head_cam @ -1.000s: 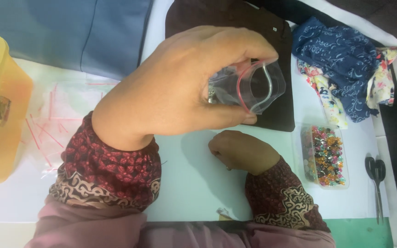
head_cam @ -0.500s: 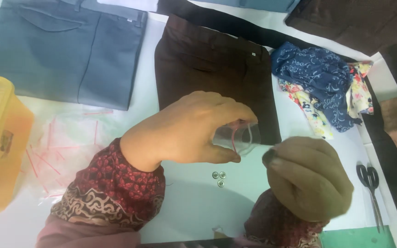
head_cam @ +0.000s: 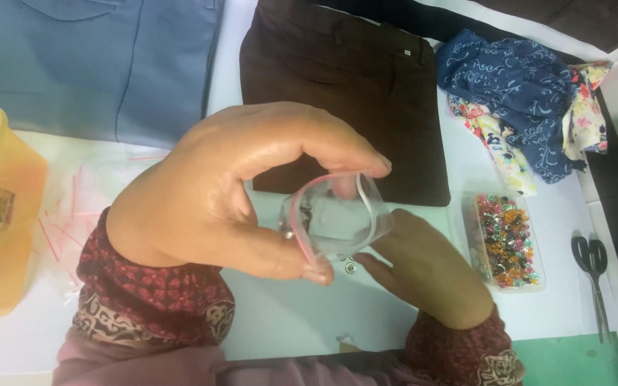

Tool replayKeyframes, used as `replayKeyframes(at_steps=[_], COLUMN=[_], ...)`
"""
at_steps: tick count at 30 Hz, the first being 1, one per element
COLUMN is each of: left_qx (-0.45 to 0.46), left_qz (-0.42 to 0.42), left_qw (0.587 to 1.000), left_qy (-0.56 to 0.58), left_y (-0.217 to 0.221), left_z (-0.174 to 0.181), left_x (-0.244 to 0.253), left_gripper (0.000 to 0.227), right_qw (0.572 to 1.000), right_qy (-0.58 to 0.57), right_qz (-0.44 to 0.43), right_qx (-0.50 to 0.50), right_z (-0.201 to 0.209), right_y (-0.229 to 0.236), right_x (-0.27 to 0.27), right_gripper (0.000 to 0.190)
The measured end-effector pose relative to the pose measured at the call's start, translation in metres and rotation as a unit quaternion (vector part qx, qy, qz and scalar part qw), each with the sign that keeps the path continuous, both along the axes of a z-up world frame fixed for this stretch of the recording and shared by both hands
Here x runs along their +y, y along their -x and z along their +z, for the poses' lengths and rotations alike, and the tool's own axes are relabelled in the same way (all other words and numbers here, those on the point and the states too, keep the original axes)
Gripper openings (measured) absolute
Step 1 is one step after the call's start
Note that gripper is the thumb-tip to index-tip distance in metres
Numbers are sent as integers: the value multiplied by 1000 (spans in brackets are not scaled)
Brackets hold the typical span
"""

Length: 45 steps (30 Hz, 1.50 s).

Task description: Sorting and packaging small decorative accessories like metal rings and beads into plastic bags

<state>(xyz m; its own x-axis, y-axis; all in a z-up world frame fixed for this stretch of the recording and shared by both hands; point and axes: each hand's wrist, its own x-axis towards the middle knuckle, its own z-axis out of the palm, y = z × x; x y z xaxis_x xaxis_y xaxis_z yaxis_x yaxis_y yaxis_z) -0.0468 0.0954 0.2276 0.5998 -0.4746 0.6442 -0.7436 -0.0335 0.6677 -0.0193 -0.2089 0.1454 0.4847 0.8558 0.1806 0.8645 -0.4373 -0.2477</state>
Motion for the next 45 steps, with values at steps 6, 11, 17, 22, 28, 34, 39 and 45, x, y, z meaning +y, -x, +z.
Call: replayKeyframes(at_steps=[6,11,17,22,28,34,39,45], left_qx=[-27,-53,-58,-51,95,184,195,85], left_qz=[23,39,52,57,107,83,58,179], left_qw=[999,997,996,994,979,938,931,971], left_qy=[-6,-29,-35,-77,-147,-282,-304,-132], left_y=[-11,-12,-15,-32,-64,-76,-78,-92], left_z=[-8,-9,-15,-27,-57,-82,-90,-80], left_x=[-7,-8,-17,-30,-60,-90,-94,-46], left_gripper=[57,59,61,57,54,54,55,54], right_qw=[962,981,977,983,945,863,886,969], right_qy=[215,158,139,111,-304,-434,-367,-107], right_qz=[-79,-36,-76,-61,-66,-73,-75,-225], right_qx=[152,106,143,136,-102,-248,-274,-4], right_z=[-63,-87,-90,-86,-86,-79,-71,-47], right_y=[-10,-20,-18,-28,-47,-42,-42,-27], right_x=[8,0,1,-2,-16,-18,-16,-17], right_gripper=[21,12,26,19,17,19,17,10])
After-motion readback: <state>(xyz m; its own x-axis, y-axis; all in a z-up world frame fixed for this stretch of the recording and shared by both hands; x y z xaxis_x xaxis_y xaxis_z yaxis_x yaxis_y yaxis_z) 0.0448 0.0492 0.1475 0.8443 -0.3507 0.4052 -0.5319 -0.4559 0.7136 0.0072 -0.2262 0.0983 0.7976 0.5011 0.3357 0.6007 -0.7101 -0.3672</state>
